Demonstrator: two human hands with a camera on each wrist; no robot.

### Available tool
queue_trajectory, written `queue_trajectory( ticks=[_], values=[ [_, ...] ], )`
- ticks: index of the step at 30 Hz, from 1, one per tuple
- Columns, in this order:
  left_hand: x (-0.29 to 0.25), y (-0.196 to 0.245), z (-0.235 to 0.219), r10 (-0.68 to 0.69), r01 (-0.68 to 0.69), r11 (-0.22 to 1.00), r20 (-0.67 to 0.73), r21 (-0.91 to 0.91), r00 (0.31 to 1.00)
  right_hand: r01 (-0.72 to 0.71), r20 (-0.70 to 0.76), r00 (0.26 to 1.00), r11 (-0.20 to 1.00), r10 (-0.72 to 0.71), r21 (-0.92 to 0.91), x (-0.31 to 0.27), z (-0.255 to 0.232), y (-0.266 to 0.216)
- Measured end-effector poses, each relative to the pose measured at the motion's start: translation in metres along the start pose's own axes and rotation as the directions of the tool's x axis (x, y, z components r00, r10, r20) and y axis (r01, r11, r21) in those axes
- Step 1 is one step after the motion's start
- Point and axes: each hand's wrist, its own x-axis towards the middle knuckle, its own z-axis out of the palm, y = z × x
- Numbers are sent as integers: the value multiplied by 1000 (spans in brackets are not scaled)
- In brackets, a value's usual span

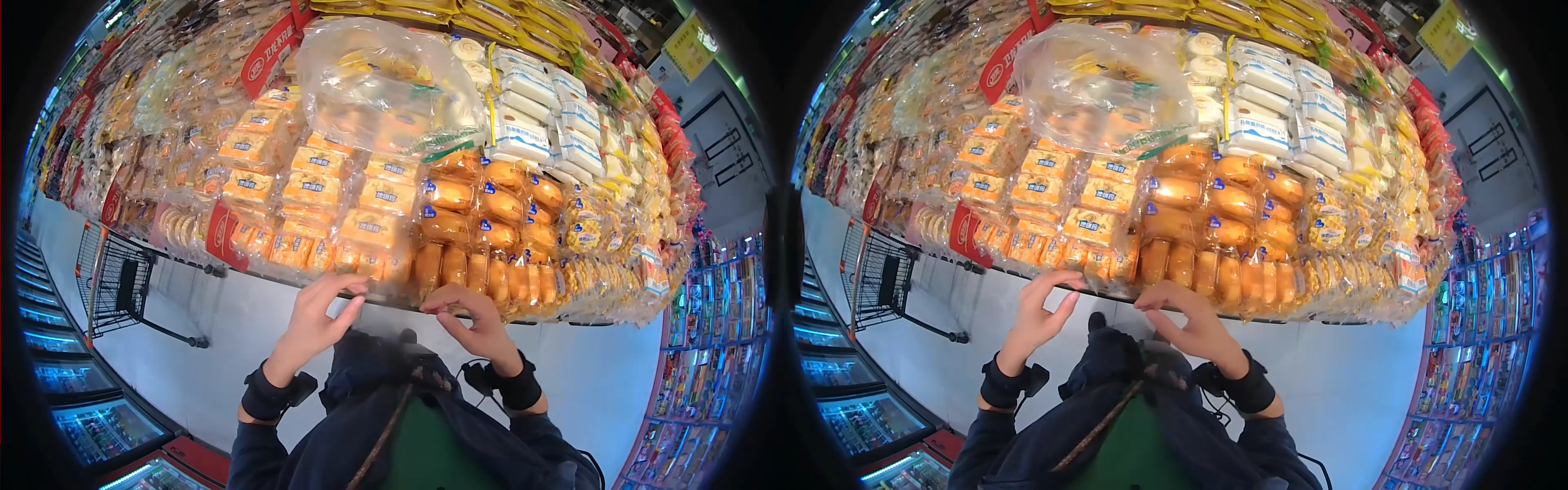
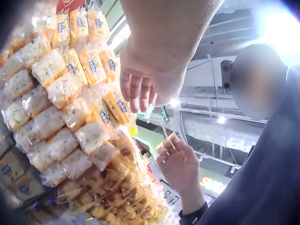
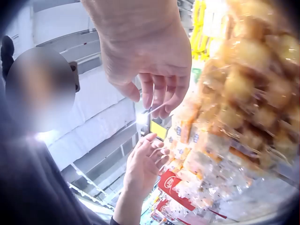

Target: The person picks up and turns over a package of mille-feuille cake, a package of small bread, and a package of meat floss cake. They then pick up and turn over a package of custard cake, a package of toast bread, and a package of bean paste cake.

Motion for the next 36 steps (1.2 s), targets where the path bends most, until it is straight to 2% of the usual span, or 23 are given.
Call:
queue_trajectory(
  ticks=[1, 4, 6, 8, 10, 14, 16, 18, 21, 24, 27, 30, 33, 36],
  values=[
    [2, -1, -10, 15, -15, 1000, 3, -9, 1000, 31, -23, 999, 1000, -31, -4, 12, 2, -17],
    [4, -11, -32, 66, -66, 998, 17, -11, 998, 357, 46, 931, 882, -361, -308, 55, -7, -49],
    [3, -18, -44, 93, -92, 996, 32, -14, 995, 241, 60, 969, 858, -241, -453, 83, -9, -75],
    [2, -27, -54, 120, -119, 993, 40, -21, 992, 165, 38, 986, 914, -163, -370, 114, -7, -89],
    [1, -37, -64, 134, -134, 991, 30, -9, 991, 329, 121, 940, 756, -319, -567, 150, -10, -88],
    [2, -52, -80, 168, -169, 986, 29, 11, 985, 261, 107, 936, 457, -337, -850, 225, -20, -78],
    [3, -57, -86, 170, -170, 985, 25, -3, 985, 219, 120, 930, 261, -346, -940, 263, -32, -64],
    [5, -59, -93, 170, -169, 985, 21, -19, 985, 114, 85, 973, 130, -213, -985, 295, -44, -55],
    [6, -61, -101, 158, -157, 987, 20, -45, 987, -88, -89, 996, -33, 14, -996, 332, -50, -47],
    [1, -63, -107, 107, -104, 993, 42, -59, 993, -84, -89, 992, -47, 92, -995, 356, -63, -29],
    [-3, -64, -112, 43, -39, 997, 70, -60, 997, -137, -139, 955, -27, 260, -990, 370, -60, -29],
    [-6, -67, -112, 53, -48, 996, 69, -69, 996, -165, -163, 965, -8, 206, -986, 364, -56, -29],
    [-7, -68, -110, 98, -95, 994, 64, -52, 993, -148, -151, 988, 93, -30, -985, 343, -49, -32],
    [-6, -63, -108, 100, -95, 994, 83, -58, 992, -75, -62, 990, -108, -126, -991, 335, -42, -43]
  ],
)
